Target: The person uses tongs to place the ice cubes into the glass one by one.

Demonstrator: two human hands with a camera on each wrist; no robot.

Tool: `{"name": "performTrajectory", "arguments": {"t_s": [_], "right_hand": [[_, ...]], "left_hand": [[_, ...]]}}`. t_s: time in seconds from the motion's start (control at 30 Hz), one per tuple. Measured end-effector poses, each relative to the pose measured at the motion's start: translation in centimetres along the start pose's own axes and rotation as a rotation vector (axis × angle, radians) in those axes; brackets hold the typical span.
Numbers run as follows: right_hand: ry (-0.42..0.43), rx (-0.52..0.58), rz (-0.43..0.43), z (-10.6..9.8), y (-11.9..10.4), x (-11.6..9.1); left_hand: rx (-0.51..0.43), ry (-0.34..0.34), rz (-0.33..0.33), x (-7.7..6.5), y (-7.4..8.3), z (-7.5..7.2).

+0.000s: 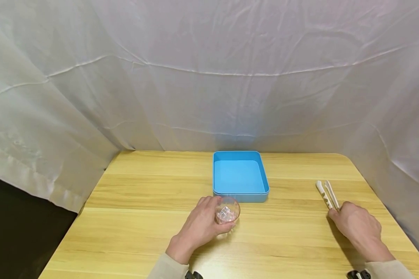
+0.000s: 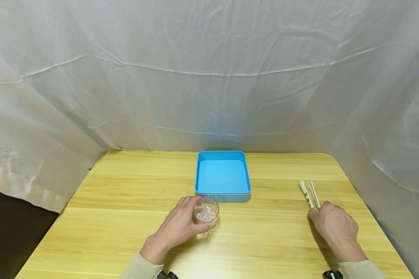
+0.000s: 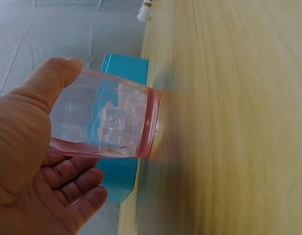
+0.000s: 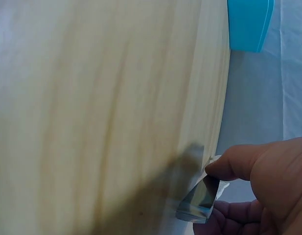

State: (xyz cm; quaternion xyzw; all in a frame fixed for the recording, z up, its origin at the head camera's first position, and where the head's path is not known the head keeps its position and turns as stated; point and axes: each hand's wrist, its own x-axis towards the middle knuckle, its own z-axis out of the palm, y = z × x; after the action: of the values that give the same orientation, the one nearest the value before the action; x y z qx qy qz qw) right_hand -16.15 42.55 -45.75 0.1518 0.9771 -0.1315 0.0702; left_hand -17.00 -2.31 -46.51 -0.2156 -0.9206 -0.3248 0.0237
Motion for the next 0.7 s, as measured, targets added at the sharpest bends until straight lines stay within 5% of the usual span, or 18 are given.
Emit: {"name": "performTrajectory", "arguments": {"t_s": [0.7], "right_hand": [[0.018,0.01,-0.003,-0.47,-0.14,-0.28]], "left_hand": [[0.009,-0.015,-0.013,0.01,0.08,-0.15]]}}
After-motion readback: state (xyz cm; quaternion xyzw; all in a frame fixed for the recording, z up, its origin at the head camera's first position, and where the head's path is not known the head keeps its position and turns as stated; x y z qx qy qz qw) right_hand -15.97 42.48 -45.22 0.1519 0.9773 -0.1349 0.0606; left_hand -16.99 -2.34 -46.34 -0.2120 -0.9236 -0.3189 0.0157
